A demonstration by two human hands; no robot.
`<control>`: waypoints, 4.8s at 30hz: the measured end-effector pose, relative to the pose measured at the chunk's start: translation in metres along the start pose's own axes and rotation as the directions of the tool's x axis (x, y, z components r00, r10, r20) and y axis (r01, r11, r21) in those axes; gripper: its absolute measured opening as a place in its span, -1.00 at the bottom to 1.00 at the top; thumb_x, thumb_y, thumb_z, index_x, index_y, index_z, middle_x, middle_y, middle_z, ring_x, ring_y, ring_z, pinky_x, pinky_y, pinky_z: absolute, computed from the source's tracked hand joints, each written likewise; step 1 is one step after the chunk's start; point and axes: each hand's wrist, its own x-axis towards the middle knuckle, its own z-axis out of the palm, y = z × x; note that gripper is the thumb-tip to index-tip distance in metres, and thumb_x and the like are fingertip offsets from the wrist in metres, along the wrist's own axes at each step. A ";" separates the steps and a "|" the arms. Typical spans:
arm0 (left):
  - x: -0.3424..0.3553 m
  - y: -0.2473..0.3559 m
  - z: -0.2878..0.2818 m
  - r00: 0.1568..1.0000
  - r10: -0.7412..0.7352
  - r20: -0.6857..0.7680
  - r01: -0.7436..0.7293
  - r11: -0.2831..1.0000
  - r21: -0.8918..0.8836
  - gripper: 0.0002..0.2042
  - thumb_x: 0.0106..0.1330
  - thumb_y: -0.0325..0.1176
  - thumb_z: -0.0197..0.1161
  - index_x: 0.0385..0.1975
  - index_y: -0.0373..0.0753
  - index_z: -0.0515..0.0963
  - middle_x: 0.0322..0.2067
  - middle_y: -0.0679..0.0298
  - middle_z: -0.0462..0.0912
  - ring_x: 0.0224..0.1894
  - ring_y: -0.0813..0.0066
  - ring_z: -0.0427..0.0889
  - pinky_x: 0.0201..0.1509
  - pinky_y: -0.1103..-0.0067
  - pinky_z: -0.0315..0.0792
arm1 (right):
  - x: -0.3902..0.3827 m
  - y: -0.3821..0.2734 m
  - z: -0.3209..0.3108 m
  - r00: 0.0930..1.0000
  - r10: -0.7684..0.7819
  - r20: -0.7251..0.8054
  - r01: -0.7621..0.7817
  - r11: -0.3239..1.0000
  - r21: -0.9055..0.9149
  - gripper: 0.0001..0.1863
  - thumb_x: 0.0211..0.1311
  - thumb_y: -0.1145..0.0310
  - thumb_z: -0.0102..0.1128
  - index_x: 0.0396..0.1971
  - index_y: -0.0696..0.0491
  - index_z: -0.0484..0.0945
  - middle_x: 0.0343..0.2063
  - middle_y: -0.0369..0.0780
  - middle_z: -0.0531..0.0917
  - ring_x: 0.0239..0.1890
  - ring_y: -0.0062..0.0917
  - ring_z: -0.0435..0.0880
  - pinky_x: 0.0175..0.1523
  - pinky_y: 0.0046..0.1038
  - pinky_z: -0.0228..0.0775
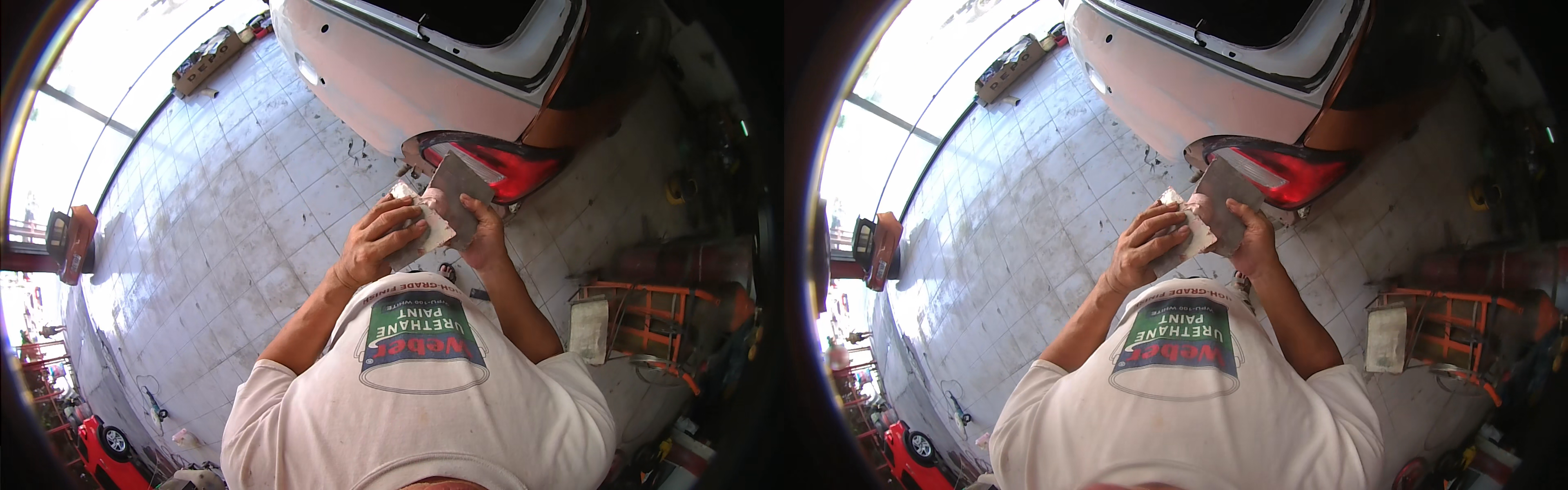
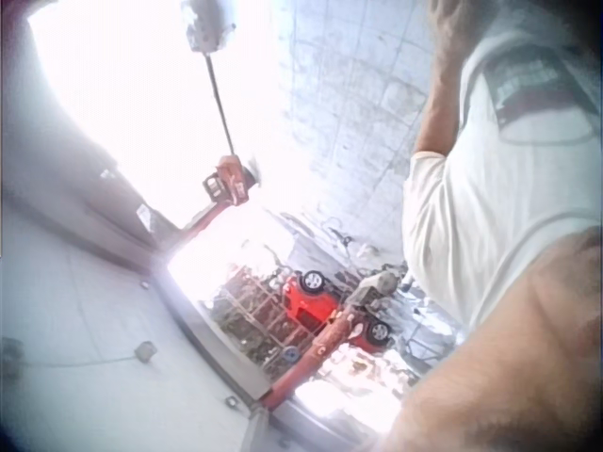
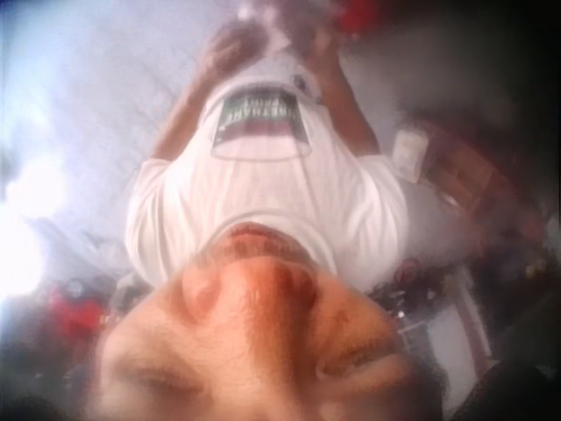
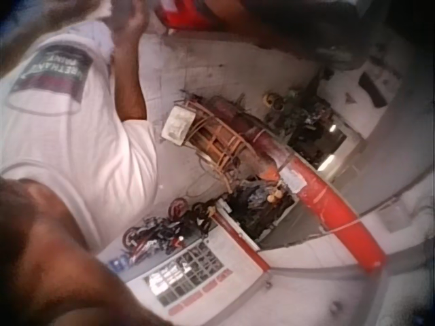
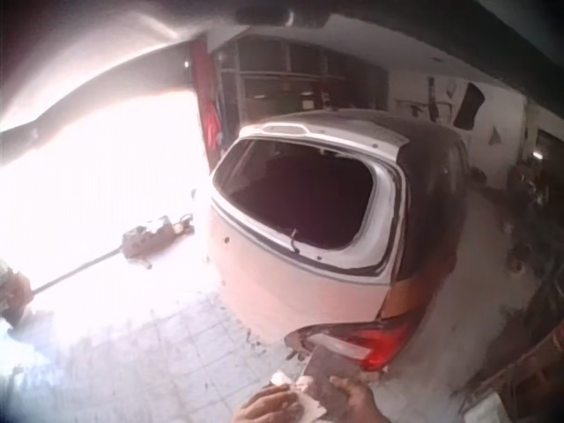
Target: The person scoops body filler from a mixing board with a spreader and applies it to the rear quarter panel of a white car. They smooth the filler over the surface in repeated passes.
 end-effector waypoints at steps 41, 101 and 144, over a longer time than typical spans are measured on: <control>0.028 -0.015 0.029 0.992 -0.106 0.069 0.091 0.976 0.196 -0.52 0.25 -0.59 0.43 0.20 -0.11 0.79 0.19 0.18 0.79 0.26 0.05 0.73 0.44 0.18 0.57 | -0.074 -0.066 -0.012 0.935 -0.354 -0.007 0.333 0.886 -0.322 -0.56 0.59 0.26 0.24 0.27 0.24 0.61 0.09 -0.09 0.78 0.04 -0.39 0.80 0.25 -0.33 0.62; 0.203 -0.052 0.118 0.926 -0.349 0.145 0.230 0.825 0.517 -0.40 0.35 -0.55 0.33 0.36 0.24 0.69 0.38 0.27 0.60 0.35 0.00 0.62 0.38 0.15 0.63 | -0.103 -0.221 -0.155 0.921 -0.356 -0.156 0.315 0.918 -0.239 -0.49 0.61 0.22 0.19 0.33 0.28 0.57 0.20 -0.08 0.74 0.23 -0.30 0.73 0.36 -0.22 0.54; 0.086 -0.105 0.089 0.925 -0.289 0.246 0.132 0.853 0.506 -0.24 0.11 -0.45 0.57 0.39 0.35 0.67 0.37 0.28 0.58 0.45 0.11 0.49 0.50 0.14 0.48 | -0.043 -0.226 -0.112 0.915 -0.362 -0.178 0.312 0.915 -0.256 -0.45 0.66 0.15 0.11 0.40 0.25 0.49 0.21 -0.05 0.71 0.19 -0.24 0.73 0.29 -0.10 0.59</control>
